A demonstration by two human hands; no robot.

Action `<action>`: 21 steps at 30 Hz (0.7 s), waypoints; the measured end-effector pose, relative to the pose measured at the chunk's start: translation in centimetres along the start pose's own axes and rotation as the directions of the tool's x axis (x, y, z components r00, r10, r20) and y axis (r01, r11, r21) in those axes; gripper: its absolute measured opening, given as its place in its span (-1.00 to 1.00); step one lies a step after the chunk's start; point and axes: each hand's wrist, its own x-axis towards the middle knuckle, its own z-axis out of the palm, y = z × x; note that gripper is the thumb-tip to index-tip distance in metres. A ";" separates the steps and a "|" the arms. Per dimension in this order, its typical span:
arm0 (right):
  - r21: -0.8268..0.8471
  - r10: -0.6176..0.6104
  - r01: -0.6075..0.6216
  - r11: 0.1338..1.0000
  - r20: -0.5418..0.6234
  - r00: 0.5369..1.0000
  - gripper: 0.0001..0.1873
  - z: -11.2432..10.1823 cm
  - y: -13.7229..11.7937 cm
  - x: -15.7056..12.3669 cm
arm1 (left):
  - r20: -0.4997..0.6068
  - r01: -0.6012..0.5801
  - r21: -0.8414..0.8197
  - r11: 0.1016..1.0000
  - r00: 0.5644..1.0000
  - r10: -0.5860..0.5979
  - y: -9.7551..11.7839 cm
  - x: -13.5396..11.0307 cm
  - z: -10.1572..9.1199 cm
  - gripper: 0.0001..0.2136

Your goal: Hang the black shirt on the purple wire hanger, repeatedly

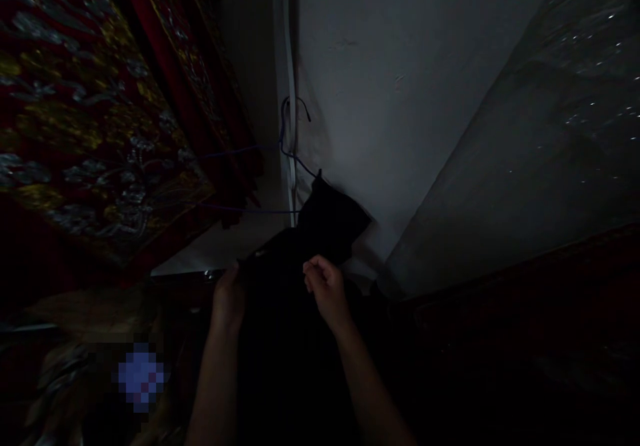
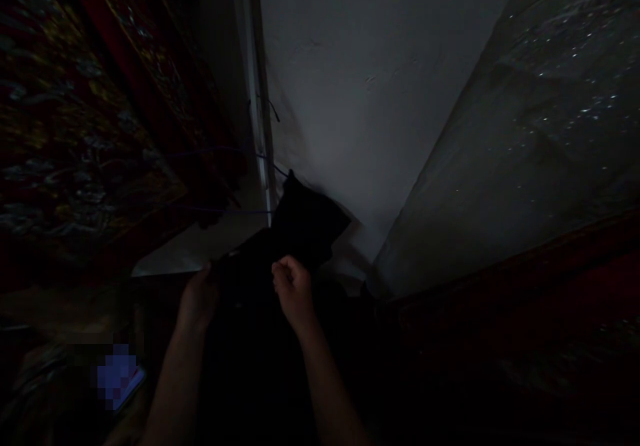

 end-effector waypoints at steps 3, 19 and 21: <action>-0.100 0.006 -0.013 0.995 -0.070 0.998 -0.62 -0.9 1.3 0.2 | 0.056 -0.017 -0.070 0.997 0.998 0.020 0.4 -1.2 1.8 -0.73; -0.036 -0.160 0.159 0.987 -0.034 0.987 -0.69 0.6 -1.7 -2.6 | 0.547 -0.529 0.287 0.799 0.775 0.316 2.2 -8.2 6.7 -0.86; -0.050 -0.205 0.203 0.978 -0.057 0.977 -0.68 0.1 -1.7 -2.5 | 0.572 -0.547 0.284 0.788 0.756 0.318 2.1 -8.5 6.8 -0.85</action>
